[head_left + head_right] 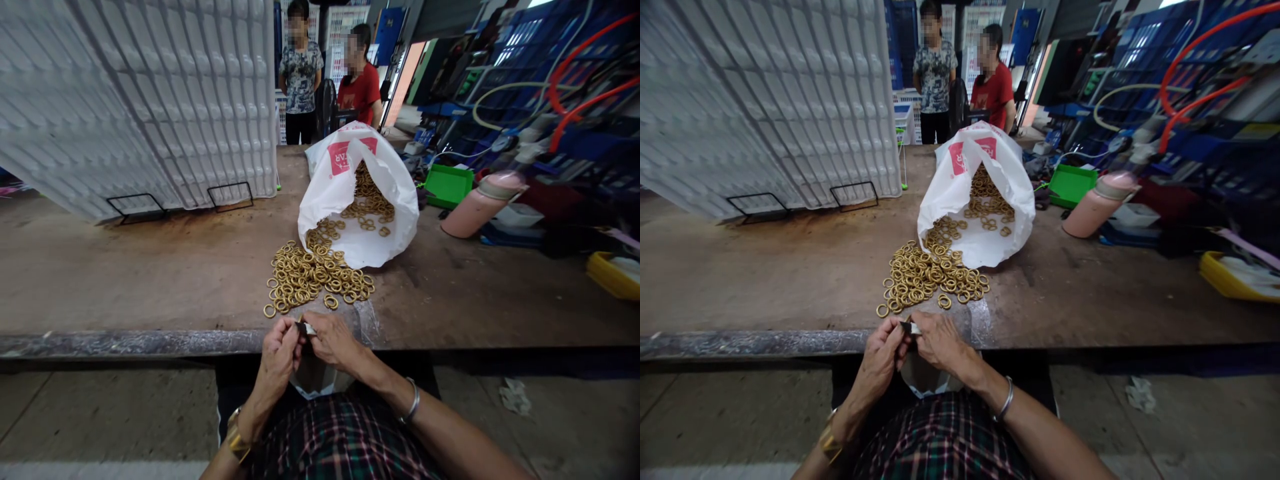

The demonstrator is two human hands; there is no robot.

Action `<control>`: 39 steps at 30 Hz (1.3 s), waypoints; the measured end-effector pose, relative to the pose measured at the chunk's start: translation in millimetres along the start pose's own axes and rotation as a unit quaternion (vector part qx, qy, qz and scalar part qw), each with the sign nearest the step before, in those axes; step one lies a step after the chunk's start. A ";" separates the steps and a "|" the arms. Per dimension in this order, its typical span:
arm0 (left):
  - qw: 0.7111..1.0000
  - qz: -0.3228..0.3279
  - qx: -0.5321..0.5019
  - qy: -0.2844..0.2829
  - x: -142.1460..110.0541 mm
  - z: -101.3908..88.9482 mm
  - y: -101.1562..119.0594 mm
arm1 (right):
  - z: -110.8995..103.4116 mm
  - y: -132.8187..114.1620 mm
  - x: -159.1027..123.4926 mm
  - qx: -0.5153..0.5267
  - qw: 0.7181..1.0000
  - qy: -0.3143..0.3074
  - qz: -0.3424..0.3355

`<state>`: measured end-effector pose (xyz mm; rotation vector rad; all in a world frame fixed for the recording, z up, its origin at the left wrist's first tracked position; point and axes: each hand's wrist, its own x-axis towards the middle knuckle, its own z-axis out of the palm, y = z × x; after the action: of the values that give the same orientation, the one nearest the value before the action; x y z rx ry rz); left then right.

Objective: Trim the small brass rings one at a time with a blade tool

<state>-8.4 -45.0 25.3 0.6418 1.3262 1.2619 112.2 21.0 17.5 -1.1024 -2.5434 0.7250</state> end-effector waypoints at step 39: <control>0.957 -0.093 -0.276 -0.004 5.2 -14.1 7.6 | -5.2 14.1 41.3 -0.126 0.988 0.054 0.077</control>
<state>-25.0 -42.3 27.4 0.1232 0.9338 1.3876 95.2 61.5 16.3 -1.3917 -2.5274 0.3722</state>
